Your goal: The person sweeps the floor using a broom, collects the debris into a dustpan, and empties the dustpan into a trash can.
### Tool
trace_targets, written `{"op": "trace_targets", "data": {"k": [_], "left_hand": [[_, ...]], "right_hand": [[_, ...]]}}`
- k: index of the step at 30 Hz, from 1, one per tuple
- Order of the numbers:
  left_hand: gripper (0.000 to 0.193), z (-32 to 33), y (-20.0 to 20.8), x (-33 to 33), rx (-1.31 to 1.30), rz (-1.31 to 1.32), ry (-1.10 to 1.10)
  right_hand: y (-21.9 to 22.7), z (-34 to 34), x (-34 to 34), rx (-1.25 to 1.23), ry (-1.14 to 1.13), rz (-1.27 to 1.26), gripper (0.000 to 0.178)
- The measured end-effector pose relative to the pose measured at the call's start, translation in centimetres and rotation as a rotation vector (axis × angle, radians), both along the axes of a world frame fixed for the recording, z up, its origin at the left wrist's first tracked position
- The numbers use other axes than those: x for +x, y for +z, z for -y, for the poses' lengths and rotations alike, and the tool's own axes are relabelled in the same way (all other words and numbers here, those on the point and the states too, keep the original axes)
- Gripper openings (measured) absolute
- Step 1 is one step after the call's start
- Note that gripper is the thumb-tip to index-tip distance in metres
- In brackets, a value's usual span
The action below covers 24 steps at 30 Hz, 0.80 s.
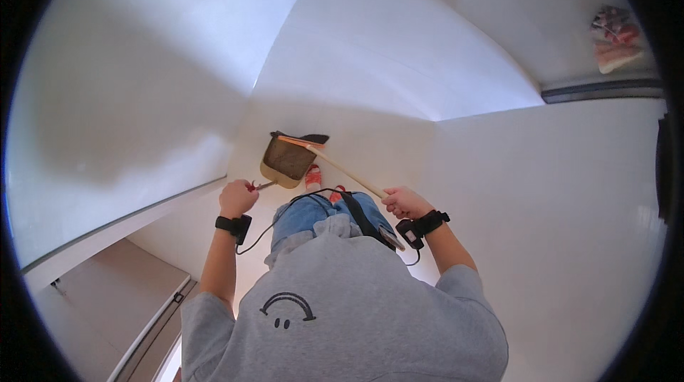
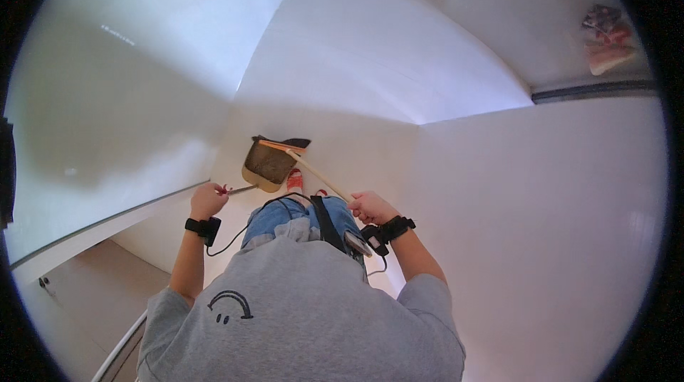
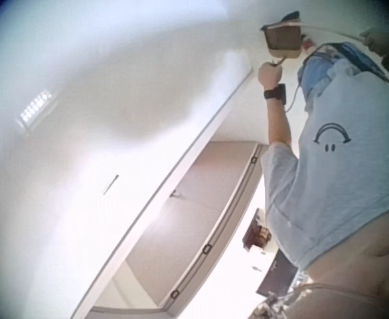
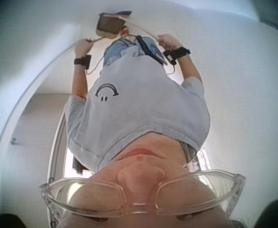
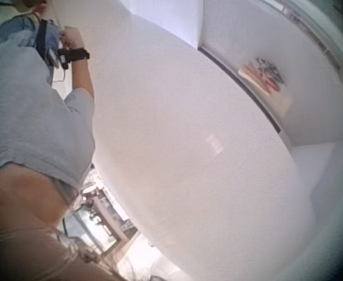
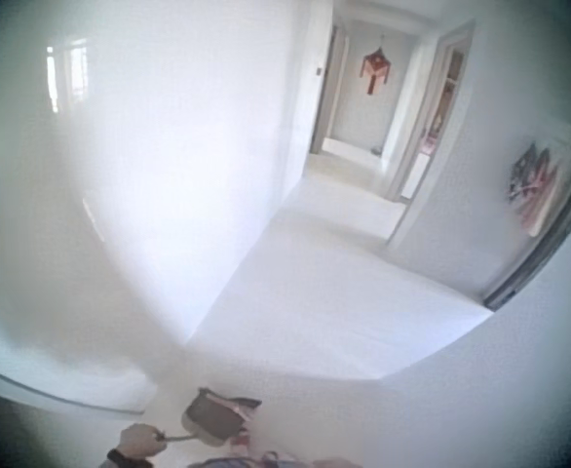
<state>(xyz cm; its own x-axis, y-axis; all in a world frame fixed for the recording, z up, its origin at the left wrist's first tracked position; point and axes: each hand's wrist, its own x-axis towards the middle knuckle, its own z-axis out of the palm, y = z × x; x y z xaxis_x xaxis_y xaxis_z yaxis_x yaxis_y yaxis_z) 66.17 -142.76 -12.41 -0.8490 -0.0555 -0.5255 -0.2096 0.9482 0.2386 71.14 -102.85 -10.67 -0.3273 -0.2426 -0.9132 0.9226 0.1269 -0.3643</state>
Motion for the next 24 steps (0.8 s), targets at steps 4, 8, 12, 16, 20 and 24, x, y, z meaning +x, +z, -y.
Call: {"op": "trace_targets", "data": {"k": [4, 8, 12, 16, 20, 24], "left_hand": [[0.022, -0.4, -0.7, -0.6, -0.028, -0.037, 0.003], [0.022, 0.1, -2.1, -0.6, -0.019, -0.015, 0.022], [0.021, 0.3, -1.9, -0.6, -0.018, 0.042, 0.067], [0.021, 1.6, -2.9, -0.3, 0.025, 0.072, 0.038], [0.023, 2.0, -2.9, -0.4, 0.094, 0.158, 0.109], [0.024, 3.4, -4.1, 0.3, 0.088, 0.151, 0.014]], "right_hand": [[3.5, -2.6, 1.9, -0.070, -0.273, 0.053, 0.023], [4.8, -4.6, 2.9, -0.014, -0.480, 0.000, 0.028], [4.3, -5.4, 2.2, 0.140, -0.493, -0.139, 0.017], [1.1, -6.4, -0.4, 0.346, -0.353, -0.330, 0.005], [-6.4, -10.0, -3.9, 0.490, -0.353, -0.363, 0.011], [-11.8, -13.3, -5.6, 0.634, -0.145, -0.252, 0.017]]}}
